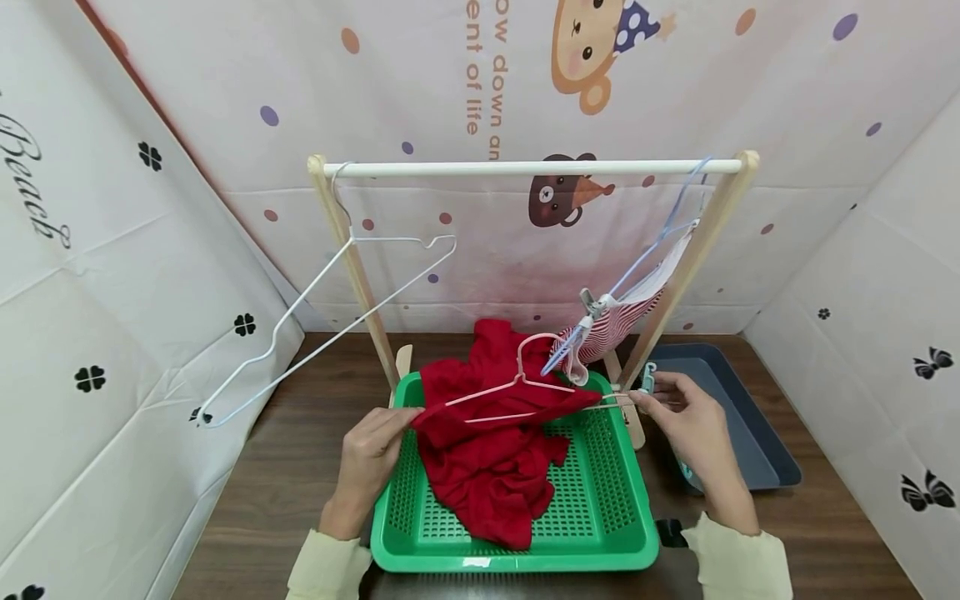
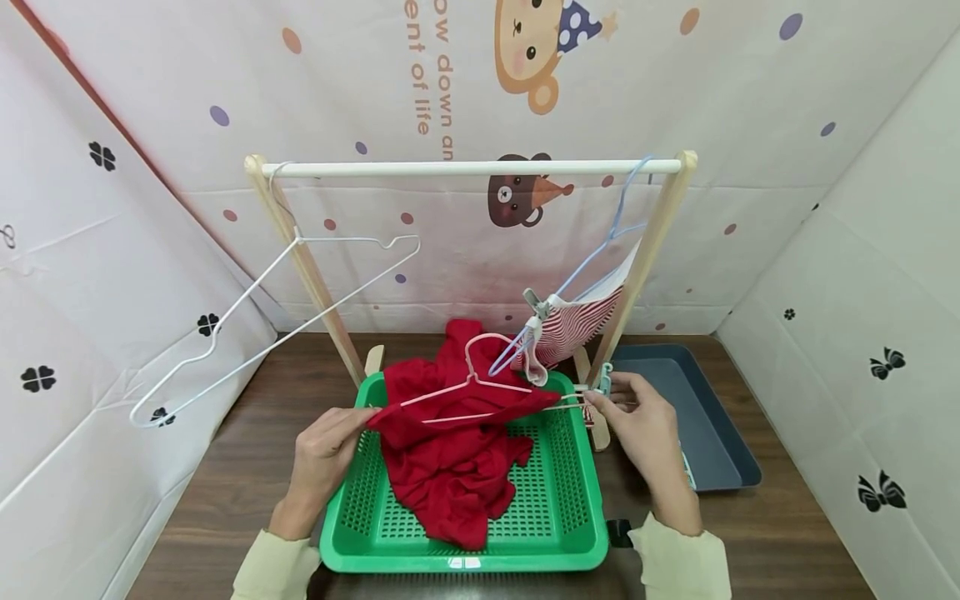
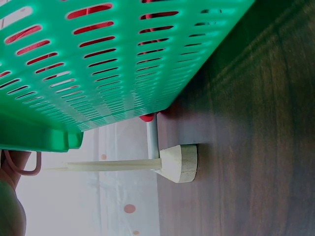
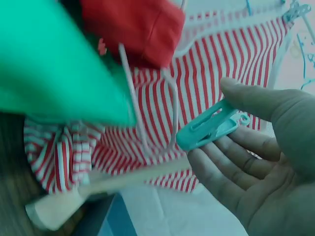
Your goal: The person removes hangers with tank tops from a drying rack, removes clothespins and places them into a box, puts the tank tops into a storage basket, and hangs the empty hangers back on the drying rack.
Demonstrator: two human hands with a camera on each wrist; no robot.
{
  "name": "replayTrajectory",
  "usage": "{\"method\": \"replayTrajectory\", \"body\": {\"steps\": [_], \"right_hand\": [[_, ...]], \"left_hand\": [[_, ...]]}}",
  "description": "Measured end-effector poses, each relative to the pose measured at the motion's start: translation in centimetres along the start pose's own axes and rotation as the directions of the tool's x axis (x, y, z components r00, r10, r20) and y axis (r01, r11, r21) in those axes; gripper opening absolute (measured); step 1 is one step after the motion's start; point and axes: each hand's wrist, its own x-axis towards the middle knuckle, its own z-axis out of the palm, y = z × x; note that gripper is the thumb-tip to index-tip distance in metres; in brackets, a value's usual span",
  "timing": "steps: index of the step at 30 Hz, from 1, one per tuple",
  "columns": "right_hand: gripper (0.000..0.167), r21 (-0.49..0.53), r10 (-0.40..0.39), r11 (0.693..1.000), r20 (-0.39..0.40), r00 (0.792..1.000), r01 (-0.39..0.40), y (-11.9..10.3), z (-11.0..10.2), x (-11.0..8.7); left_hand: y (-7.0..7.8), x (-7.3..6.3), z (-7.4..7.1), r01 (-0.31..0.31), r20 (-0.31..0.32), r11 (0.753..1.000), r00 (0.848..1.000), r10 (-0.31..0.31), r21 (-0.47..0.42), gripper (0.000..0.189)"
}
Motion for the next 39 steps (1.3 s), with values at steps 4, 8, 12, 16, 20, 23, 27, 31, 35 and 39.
{"method": "replayTrajectory", "body": {"steps": [4, 8, 12, 16, 20, 23, 27, 31, 35, 39], "right_hand": [[0.054, -0.067, 0.029, 0.997, -0.005, 1.0, -0.029, 1.3, -0.5, 0.2], [0.055, -0.128, 0.056, 0.99, -0.015, 0.998, -0.057, 2.7, -0.8, 0.5], [0.054, -0.158, 0.076, 0.984, -0.029, 0.997, -0.08, 3.8, -1.1, 0.7], [0.056, -0.177, 0.131, 0.975, -0.029, 0.991, -0.134, 4.7, -1.6, 1.1], [0.058, -0.195, 0.201, 0.959, -0.04, 0.979, -0.205, 5.6, -2.0, 1.5], [0.058, -0.221, 0.235, 0.945, -0.057, 0.97, -0.242, 6.4, -2.1, 1.8], [0.058, -0.254, 0.294, 0.922, -0.038, 0.955, -0.294, 7.6, -2.2, 2.0], [0.058, -0.287, 0.358, 0.895, 0.007, 0.934, -0.341, 8.7, -2.2, 2.2], [0.057, -0.31, 0.402, 0.874, 0.033, 0.915, -0.373, 9.6, -2.0, 2.2], [0.056, -0.32, 0.439, 0.858, 0.049, 0.897, -0.403, 10.3, -1.7, 2.2]], "left_hand": [[0.0, 0.0, 0.0, -0.009, 0.0, 1.0, 1.0, 0.009, -0.004, 0.028], [0.0, 0.0, 0.0, -0.008, 0.002, 1.0, 1.0, 0.008, -0.004, 0.028], [-0.1, -0.1, 0.0, -0.002, 0.004, 1.0, 1.0, 0.002, -0.005, 0.027], [-0.1, -0.1, 0.0, 0.003, 0.007, 1.0, 1.0, -0.003, -0.008, 0.026], [-0.1, -0.1, 0.0, 0.005, 0.009, 1.0, 1.0, -0.005, -0.008, 0.027], [-0.1, -0.1, 0.0, 0.005, 0.011, 1.0, 1.0, -0.005, -0.008, 0.028], [0.0, 0.0, 0.0, 0.004, 0.014, 1.0, 1.0, -0.004, -0.009, 0.028], [0.0, 0.0, 0.0, 0.003, 0.014, 1.0, 1.0, -0.003, -0.011, 0.029], [0.0, 0.1, 0.0, 0.003, 0.013, 1.0, 1.0, -0.002, -0.011, 0.029], [0.0, 0.1, 0.0, 0.003, 0.009, 1.0, 1.0, -0.003, -0.008, 0.028]]}}
